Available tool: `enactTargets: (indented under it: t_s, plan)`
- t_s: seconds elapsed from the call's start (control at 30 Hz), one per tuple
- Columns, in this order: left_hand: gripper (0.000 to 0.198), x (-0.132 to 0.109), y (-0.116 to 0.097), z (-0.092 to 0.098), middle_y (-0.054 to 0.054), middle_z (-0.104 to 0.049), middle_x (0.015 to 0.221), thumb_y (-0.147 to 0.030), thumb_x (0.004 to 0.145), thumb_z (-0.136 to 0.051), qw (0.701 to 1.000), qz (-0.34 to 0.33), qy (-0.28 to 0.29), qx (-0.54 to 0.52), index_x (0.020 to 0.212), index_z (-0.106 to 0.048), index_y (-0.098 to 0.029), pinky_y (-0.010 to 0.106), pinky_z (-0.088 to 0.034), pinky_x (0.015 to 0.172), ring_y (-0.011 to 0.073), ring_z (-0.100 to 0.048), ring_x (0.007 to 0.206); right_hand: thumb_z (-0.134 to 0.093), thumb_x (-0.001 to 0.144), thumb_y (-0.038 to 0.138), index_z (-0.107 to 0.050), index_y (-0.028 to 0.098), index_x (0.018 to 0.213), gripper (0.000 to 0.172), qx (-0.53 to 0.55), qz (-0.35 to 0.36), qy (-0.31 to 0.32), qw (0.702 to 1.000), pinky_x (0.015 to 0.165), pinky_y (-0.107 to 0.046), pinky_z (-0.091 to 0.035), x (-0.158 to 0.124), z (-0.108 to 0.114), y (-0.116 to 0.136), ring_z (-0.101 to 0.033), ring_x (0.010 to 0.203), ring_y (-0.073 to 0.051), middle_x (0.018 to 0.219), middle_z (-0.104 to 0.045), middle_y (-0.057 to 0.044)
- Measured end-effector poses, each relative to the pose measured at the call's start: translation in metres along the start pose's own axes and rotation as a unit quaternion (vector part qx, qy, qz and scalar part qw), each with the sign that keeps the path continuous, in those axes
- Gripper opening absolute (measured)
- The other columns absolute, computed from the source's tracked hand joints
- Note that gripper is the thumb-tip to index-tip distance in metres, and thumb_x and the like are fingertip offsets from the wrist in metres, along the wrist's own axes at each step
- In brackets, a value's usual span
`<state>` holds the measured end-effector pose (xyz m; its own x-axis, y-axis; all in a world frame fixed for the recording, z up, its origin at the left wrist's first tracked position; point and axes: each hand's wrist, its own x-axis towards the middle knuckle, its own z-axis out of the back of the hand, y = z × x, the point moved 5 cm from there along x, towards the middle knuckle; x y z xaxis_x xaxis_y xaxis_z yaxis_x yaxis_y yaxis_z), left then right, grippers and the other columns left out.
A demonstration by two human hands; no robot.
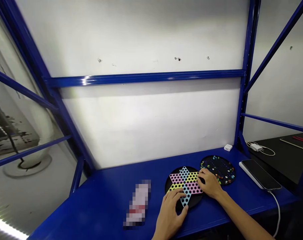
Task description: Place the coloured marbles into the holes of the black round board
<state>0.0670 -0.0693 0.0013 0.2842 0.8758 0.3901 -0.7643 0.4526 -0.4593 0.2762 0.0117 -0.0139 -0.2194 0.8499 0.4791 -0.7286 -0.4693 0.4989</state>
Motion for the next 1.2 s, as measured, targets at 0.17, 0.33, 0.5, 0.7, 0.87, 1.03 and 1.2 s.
enactTargets:
  t_s: [0.17, 0.33, 0.5, 0.7, 0.87, 1.03, 1.2]
  plan:
    - [0.027, -0.001, 0.002, 0.001, 0.004, -0.071, 0.129, -0.027, 0.081, -0.068, 1.0, 0.009, -0.003, -0.002, 0.108, -0.071, -0.031, 0.05, -0.054, 0.105, 0.0292, -0.064, 0.123, -0.042, 0.093, 0.026, -0.071, 0.022, 0.102, 0.031, 0.012, -0.107, -0.095, 0.99, 0.091, -0.038, -0.051, -0.019, 0.037, -0.048, -0.064, 0.101, -0.025, 0.11, -0.067, -0.009]
    - [0.025, -0.001, 0.0, 0.002, 0.004, -0.071, 0.129, -0.03, 0.083, -0.067, 1.0, 0.008, -0.005, 0.001, 0.108, -0.071, -0.031, 0.05, -0.054, 0.105, 0.0293, -0.064, 0.123, -0.037, 0.091, 0.025, -0.071, 0.022, 0.104, 0.037, -0.008, -0.169, -0.117, 0.979, 0.094, -0.04, -0.05, -0.049, 0.066, -0.099, -0.062, 0.11, -0.027, 0.114, -0.068, -0.01]
    - [0.023, 0.0, -0.001, 0.002, 0.004, -0.072, 0.127, -0.031, 0.084, -0.066, 1.0, 0.004, -0.015, -0.002, 0.106, -0.072, -0.03, 0.05, -0.054, 0.105, 0.0295, -0.065, 0.121, -0.045, 0.088, 0.032, -0.07, 0.023, 0.109, 0.034, -0.07, -0.178, -0.047, 0.98, 0.095, -0.044, -0.046, -0.058, 0.063, -0.106, -0.059, 0.114, -0.03, 0.113, -0.07, -0.009]
    - [0.023, 0.0, 0.002, 0.001, 0.005, -0.071, 0.128, -0.03, 0.084, -0.066, 1.0, 0.004, -0.014, -0.005, 0.106, -0.072, -0.03, 0.053, -0.052, 0.108, 0.0292, -0.065, 0.122, -0.047, 0.089, 0.039, -0.069, 0.024, 0.113, 0.036, -0.078, -0.176, 0.012, 0.981, 0.089, -0.045, -0.044, -0.055, 0.054, -0.102, -0.066, 0.098, -0.028, 0.102, -0.071, -0.007]
    - [0.023, 0.001, 0.001, 0.001, 0.004, -0.072, 0.127, -0.031, 0.084, -0.066, 1.0, 0.003, -0.016, -0.001, 0.106, -0.072, -0.031, 0.052, -0.053, 0.107, 0.029, -0.065, 0.122, -0.036, 0.094, 0.041, -0.072, 0.025, 0.106, 0.041, 0.033, -0.193, -0.042, 0.98, 0.09, -0.043, -0.049, -0.056, 0.06, -0.113, -0.068, 0.097, -0.026, 0.104, -0.072, -0.007]
    - [0.024, 0.001, 0.002, 0.001, 0.004, -0.072, 0.127, -0.03, 0.083, -0.067, 1.0, -0.002, -0.019, -0.001, 0.106, -0.072, -0.031, 0.05, -0.054, 0.105, 0.0288, -0.065, 0.121, -0.04, 0.086, 0.032, -0.07, 0.023, 0.11, 0.039, 0.105, -0.207, -0.043, 0.972, 0.074, -0.035, -0.054, -0.059, 0.058, -0.122, -0.066, 0.076, -0.022, 0.094, -0.071, -0.006]
    - [0.023, 0.001, 0.002, 0.001, 0.003, -0.072, 0.127, -0.032, 0.085, -0.066, 1.0, 0.002, -0.015, 0.001, 0.107, -0.071, -0.031, 0.052, -0.054, 0.106, 0.0288, -0.065, 0.122, -0.048, 0.082, 0.032, -0.069, 0.028, 0.113, 0.038, 0.026, -0.173, -0.013, 0.984, 0.076, -0.035, -0.051, -0.058, 0.057, -0.115, -0.063, 0.07, -0.019, 0.092, -0.07, -0.002]
